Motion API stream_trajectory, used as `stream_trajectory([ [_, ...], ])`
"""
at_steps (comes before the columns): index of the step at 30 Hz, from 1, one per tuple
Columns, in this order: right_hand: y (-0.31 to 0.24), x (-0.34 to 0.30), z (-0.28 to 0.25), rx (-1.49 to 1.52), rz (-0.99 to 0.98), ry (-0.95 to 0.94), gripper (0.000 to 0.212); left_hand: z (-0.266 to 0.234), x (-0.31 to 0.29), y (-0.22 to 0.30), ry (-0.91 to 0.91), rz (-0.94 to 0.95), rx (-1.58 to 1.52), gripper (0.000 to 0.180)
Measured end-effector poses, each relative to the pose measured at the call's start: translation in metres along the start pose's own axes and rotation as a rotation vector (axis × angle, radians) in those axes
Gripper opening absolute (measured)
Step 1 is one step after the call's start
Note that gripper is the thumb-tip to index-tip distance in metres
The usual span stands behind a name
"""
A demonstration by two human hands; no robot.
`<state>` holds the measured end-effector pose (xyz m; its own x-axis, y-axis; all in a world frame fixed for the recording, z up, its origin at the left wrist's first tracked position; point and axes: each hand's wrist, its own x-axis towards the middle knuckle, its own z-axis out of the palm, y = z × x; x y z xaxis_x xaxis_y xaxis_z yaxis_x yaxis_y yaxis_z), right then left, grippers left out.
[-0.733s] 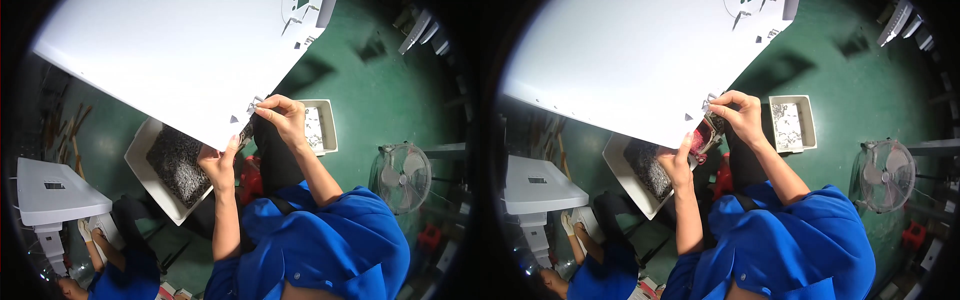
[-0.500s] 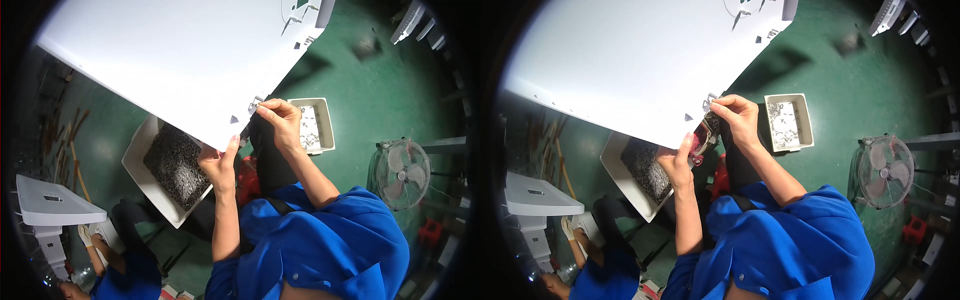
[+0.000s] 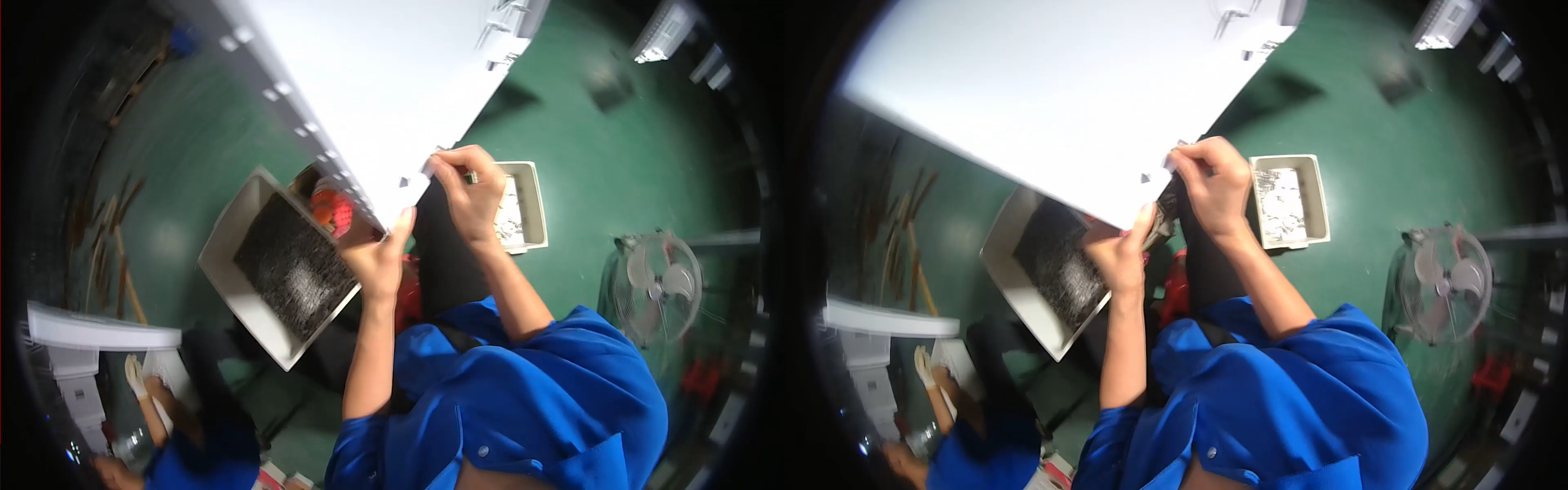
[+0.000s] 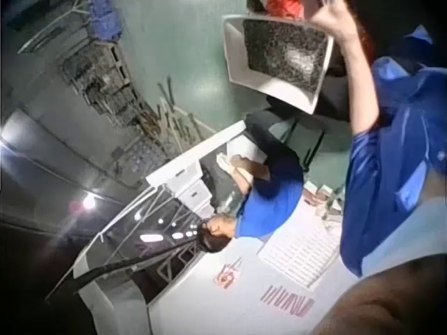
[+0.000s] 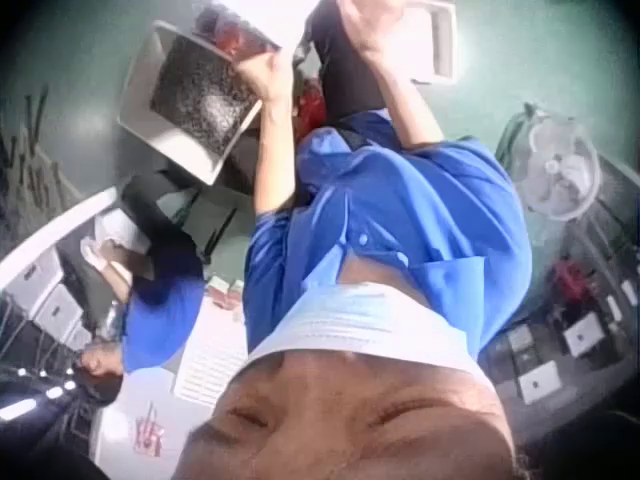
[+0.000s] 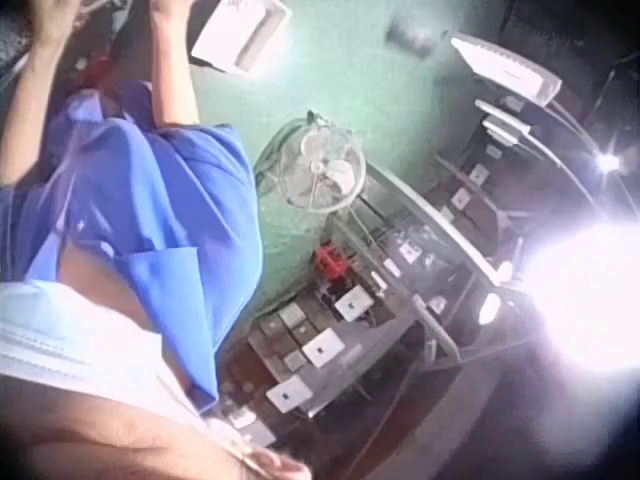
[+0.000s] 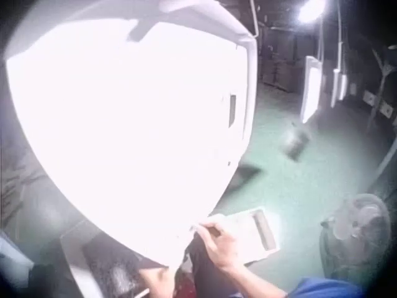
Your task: The person installs small metal clips onto the edge of a white metal panel by hand.
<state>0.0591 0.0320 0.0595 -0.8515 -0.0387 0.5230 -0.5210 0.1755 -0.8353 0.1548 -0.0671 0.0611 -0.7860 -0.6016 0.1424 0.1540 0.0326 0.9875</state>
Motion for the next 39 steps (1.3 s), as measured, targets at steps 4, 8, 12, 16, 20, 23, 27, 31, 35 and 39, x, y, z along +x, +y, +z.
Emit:
stream_trajectory([
  [4,0.007,0.006,-0.017,0.140,0.116,0.004,0.010,-0.002,0.004,-0.012,-0.146,0.085,0.066,0.039],
  [8,0.029,0.002,-0.023,0.454,0.158,0.075,0.026,-0.048,0.011,-0.040,-0.093,0.087,0.344,0.042],
  [12,0.038,-0.005,-0.032,0.549,0.215,0.138,0.025,-0.164,0.014,-0.119,0.097,-0.260,1.109,0.036],
  [16,0.039,-0.028,-0.029,0.439,0.320,-0.104,0.024,-0.225,0.018,-0.159,0.267,-0.636,1.208,0.055],
  [20,0.026,-0.055,-0.019,0.438,0.405,-0.267,0.024,-0.158,0.041,-0.157,0.069,-0.394,1.143,0.045],
  [23,0.011,-0.069,-0.006,0.505,0.462,-0.408,0.022,-0.115,0.038,-0.159,-0.106,-0.432,1.156,0.028],
  [27,0.000,-0.080,0.003,0.368,0.257,-0.705,0.012,-0.135,0.028,-0.157,-0.195,-0.571,1.084,0.019],
  [31,-0.011,-0.083,0.020,0.243,0.097,-0.960,0.009,-0.186,0.000,-0.148,-0.020,-0.840,0.010,0.016],
  [35,-0.009,-0.093,0.043,0.260,0.063,-1.035,0.010,-0.206,-0.026,-0.117,0.167,-0.606,-0.823,0.018],
  [39,-0.011,-0.094,0.072,0.317,0.174,-1.158,0.013,-0.191,-0.036,-0.080,0.158,-0.291,-1.155,0.037],
])
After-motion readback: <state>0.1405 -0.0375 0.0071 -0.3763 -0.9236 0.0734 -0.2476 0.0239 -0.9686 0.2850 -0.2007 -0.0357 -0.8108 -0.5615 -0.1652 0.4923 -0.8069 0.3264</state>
